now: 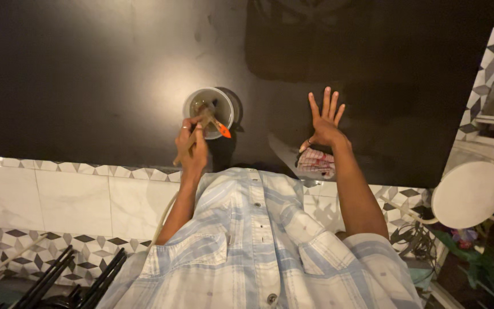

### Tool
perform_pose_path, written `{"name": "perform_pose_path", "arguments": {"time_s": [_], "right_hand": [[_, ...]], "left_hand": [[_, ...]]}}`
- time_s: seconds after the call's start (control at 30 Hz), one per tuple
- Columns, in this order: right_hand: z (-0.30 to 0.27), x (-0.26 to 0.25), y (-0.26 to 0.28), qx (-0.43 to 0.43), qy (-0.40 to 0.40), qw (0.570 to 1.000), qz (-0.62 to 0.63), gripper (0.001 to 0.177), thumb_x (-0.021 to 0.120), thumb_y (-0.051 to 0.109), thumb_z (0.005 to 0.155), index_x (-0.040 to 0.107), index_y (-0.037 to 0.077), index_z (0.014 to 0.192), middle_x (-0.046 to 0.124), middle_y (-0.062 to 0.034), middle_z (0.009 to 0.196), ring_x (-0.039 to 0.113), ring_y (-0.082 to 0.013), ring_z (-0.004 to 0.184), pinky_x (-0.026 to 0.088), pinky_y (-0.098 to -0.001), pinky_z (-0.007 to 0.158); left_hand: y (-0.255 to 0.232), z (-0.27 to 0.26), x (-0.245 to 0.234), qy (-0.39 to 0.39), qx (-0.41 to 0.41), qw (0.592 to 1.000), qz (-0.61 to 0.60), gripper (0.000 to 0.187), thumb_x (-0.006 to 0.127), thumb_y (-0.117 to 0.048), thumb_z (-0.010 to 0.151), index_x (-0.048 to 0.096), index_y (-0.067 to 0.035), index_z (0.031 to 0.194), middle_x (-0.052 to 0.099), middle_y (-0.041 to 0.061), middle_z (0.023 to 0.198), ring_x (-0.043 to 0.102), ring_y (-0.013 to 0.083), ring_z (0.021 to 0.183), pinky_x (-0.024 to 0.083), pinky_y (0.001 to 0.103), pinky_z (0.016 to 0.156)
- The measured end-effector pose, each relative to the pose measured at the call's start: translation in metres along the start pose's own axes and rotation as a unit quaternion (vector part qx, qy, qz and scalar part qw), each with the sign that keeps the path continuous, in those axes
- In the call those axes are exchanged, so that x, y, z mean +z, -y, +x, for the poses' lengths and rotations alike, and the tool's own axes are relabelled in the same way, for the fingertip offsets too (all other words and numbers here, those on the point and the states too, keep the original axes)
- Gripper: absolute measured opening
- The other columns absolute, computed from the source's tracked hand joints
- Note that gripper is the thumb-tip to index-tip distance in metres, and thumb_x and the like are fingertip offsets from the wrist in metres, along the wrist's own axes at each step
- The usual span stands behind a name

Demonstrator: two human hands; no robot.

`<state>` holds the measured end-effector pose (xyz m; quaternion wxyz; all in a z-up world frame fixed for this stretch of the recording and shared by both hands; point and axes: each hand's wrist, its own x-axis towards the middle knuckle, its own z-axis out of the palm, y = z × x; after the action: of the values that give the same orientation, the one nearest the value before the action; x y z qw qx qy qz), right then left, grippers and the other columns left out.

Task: The person paints a design on a dark table surface using a brush, frequently dipping the brush into a container of liquid and applying it to form lines and shapes.

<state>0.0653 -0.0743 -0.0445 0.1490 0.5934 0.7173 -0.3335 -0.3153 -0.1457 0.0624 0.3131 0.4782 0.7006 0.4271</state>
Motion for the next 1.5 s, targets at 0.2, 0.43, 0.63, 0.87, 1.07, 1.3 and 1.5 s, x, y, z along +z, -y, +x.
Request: {"name": "perform_pose_path", "arguments": {"time_s": [0.2, 0.43, 0.63, 0.87, 1.07, 1.3, 1.5], "right_hand": [[0.011, 0.013, -0.008, 0.011, -0.027, 0.999, 0.042, 0.143, 0.091, 0.055, 0.061, 0.002, 0.018, 0.167, -0.032, -0.0248, 0.164, -0.033, -0.0465, 0.149, -0.012, -0.0721, 0.118], [0.031, 0.025, 0.011, 0.069, -0.305, 0.929, 0.199, 0.035, 0.064, 0.035, 0.105, 0.058, 0.015, 0.134, 0.036, -0.0186, 0.151, 0.029, -0.0415, 0.14, 0.025, -0.0574, 0.117], [0.059, 0.022, 0.052, 0.149, -0.575, 0.777, 0.209, 0.017, 0.058, 0.016, 0.108, 0.064, 0.007, 0.122, 0.057, -0.0135, 0.125, 0.052, -0.0361, 0.117, 0.041, -0.05, 0.104], [0.066, 0.008, 0.073, 0.175, -0.572, 0.789, 0.139, 0.028, 0.055, 0.017, 0.108, 0.054, 0.0, 0.13, 0.048, -0.0189, 0.131, 0.048, -0.0404, 0.122, 0.037, -0.0551, 0.104], [0.073, 0.005, 0.077, 0.206, -0.534, 0.813, 0.107, 0.026, 0.054, 0.014, 0.106, 0.053, -0.002, 0.127, 0.047, -0.0213, 0.134, 0.044, -0.0453, 0.122, 0.034, -0.0586, 0.11], [0.083, 0.011, 0.075, 0.227, -0.51, 0.825, 0.087, 0.023, 0.052, 0.012, 0.106, 0.053, -0.005, 0.122, 0.045, -0.0237, 0.139, 0.043, -0.0477, 0.126, 0.032, -0.059, 0.111], [0.086, 0.015, 0.071, 0.226, -0.501, 0.831, 0.086, 0.031, 0.05, 0.013, 0.105, 0.054, -0.012, 0.122, 0.044, -0.0238, 0.141, 0.043, -0.0468, 0.125, 0.028, -0.0603, 0.118]], "left_hand": [[0.002, -0.002, -0.005, -0.02, -0.007, 0.999, -0.03, 0.022, 0.051, -0.013, 0.105, 0.066, 0.001, 0.114, 0.074, 0.011, 0.09, 0.071, 0.0154, 0.078, 0.056, 0.031, 0.072], [0.019, 0.002, -0.002, -0.105, -0.026, 0.987, -0.123, 0.02, 0.047, -0.004, 0.1, 0.065, 0.004, 0.103, 0.071, 0.013, 0.093, 0.067, 0.0183, 0.077, 0.055, 0.031, 0.07], [0.001, 0.028, 0.003, -0.139, -0.024, 0.966, -0.218, 0.022, 0.047, -0.01, 0.099, 0.06, 0.006, 0.098, 0.067, 0.015, 0.089, 0.064, 0.0184, 0.071, 0.054, 0.03, 0.066], [-0.026, 0.082, 0.033, -0.089, -0.076, 0.932, -0.342, 0.022, 0.049, -0.015, 0.1, 0.06, 0.004, 0.105, 0.066, 0.013, 0.089, 0.065, 0.0183, 0.073, 0.05, 0.03, 0.062], [-0.048, 0.134, 0.086, 0.033, -0.031, 0.965, -0.258, 0.024, 0.052, -0.013, 0.11, 0.061, 0.006, 0.121, 0.071, 0.015, 0.101, 0.068, 0.0194, 0.089, 0.055, 0.031, 0.084], [-0.068, 0.186, 0.152, 0.107, -0.044, 0.97, -0.215, 0.029, 0.058, -0.017, 0.107, 0.056, 0.004, 0.127, 0.074, 0.011, 0.104, 0.072, 0.0142, 0.094, 0.059, 0.028, 0.088], [-0.065, 0.208, 0.191, 0.096, -0.022, 0.983, -0.153, 0.024, 0.06, -0.015, 0.108, 0.067, 0.003, 0.123, 0.076, 0.01, 0.098, 0.074, 0.0129, 0.091, 0.061, 0.027, 0.085]]}}
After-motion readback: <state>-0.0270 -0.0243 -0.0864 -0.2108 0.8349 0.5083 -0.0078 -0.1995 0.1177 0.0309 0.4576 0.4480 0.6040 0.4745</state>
